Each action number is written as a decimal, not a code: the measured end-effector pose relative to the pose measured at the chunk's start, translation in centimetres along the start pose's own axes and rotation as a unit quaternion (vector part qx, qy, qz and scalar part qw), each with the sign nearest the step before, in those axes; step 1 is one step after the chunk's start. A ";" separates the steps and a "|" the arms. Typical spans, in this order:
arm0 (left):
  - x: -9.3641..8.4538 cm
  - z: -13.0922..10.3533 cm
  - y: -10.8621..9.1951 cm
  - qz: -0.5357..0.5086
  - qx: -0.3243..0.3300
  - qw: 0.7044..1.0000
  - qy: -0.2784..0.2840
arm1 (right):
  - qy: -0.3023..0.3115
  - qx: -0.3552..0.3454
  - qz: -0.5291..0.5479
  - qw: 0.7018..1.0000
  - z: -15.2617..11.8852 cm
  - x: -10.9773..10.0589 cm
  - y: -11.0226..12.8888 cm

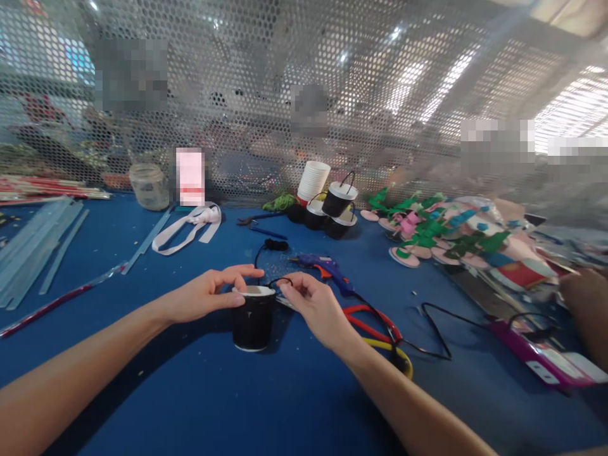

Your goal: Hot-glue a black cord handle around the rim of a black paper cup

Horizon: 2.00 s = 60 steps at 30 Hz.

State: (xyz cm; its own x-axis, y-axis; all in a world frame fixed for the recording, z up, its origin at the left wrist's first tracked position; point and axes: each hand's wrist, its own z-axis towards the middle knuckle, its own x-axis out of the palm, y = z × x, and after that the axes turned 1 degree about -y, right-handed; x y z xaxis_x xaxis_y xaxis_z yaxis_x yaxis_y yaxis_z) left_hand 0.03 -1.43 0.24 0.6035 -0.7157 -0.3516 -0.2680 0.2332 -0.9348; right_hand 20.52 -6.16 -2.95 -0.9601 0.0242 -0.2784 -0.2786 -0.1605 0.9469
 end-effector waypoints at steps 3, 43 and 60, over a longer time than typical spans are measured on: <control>-0.1 0.0 0.1 -0.001 -0.001 1.000 0.005 | -0.005 0.003 0.013 1.000 0.2 0.3 -0.4; -0.1 -0.4 -2.0 0.209 -0.001 0.978 0.024 | 0.057 -0.055 0.040 0.996 -0.5 2.1 0.1; 0.3 0.0 -0.1 0.075 0.053 0.996 -0.011 | 0.036 -0.089 0.049 0.994 -0.8 0.5 0.9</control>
State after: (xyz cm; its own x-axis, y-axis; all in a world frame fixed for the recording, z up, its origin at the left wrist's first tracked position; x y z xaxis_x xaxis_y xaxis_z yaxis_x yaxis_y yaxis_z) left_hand 0.25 -1.66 0.25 0.5795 -0.6529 -0.4878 -0.2760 0.4059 -0.8712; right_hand 19.84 -7.08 -2.30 -0.9765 -0.0705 -0.2038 -0.1697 -0.3316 0.9280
